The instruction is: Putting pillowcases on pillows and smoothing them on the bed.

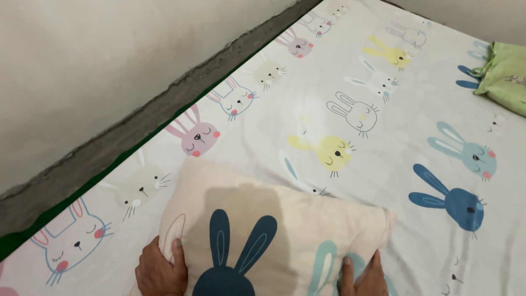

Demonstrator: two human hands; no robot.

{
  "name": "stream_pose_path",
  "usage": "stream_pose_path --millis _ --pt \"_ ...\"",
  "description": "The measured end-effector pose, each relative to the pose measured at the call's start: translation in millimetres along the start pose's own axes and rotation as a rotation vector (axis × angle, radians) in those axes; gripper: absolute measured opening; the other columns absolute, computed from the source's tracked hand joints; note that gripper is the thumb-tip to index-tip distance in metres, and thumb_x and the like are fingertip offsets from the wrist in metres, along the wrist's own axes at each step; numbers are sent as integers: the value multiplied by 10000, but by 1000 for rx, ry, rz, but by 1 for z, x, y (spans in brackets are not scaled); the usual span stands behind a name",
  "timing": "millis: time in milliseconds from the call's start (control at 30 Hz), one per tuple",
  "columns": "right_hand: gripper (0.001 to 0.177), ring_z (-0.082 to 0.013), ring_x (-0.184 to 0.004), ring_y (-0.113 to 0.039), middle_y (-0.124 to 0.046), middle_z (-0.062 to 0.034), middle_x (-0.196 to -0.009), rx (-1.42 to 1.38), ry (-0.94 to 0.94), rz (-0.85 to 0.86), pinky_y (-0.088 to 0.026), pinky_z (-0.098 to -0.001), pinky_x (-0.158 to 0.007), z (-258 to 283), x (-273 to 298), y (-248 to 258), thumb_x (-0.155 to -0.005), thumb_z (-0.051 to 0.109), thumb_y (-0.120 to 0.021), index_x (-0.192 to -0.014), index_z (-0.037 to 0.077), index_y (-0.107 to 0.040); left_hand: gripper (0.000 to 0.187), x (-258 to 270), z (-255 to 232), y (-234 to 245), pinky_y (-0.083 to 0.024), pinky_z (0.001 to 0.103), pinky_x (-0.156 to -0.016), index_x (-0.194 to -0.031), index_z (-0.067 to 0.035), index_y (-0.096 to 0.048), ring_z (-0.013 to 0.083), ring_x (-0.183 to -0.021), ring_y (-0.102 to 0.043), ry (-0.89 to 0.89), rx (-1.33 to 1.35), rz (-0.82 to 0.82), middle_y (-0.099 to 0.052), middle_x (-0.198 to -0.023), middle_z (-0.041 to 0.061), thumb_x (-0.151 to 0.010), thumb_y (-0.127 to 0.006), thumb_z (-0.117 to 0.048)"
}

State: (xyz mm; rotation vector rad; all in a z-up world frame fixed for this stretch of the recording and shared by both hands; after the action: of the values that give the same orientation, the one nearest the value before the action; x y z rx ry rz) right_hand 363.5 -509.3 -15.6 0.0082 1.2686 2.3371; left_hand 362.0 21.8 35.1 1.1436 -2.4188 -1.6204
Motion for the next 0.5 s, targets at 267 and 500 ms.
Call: stream_pose_path --millis 267,500 --pt "734 -438 -1108 -691 -686 -256 -1236 -31 -12 40 -542 -482 -957 53 -2 23 -770 292 -627 -1454 48 -521 543 -4 0 3 -473 501 -937 -1252 -44 -649 386 -1075 -624 -19 -54 20 -674 -1118 188 -954 -555 -488" --pt "734 -465 -1092 -669 -671 -290 -1205 -66 7 52 -531 -503 -931 62 -4 26 -769 301 -635 -1426 -4 -513 570 -12 -13 9 -477 504 -958 -1281 -52 -656 389 -1089 -631 35 -25 56 -690 -1156 186 -973 -558 -521"
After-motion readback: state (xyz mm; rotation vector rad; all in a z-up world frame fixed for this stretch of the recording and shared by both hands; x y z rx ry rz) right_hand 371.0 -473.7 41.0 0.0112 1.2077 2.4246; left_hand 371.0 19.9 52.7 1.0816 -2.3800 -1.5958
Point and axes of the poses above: each hand's wrist, its own x-axis away from the middle knuckle, its own y-axis out of the back of the hand, z = x × y, the point moved 8 cm from there along -x, towards the middle knuckle
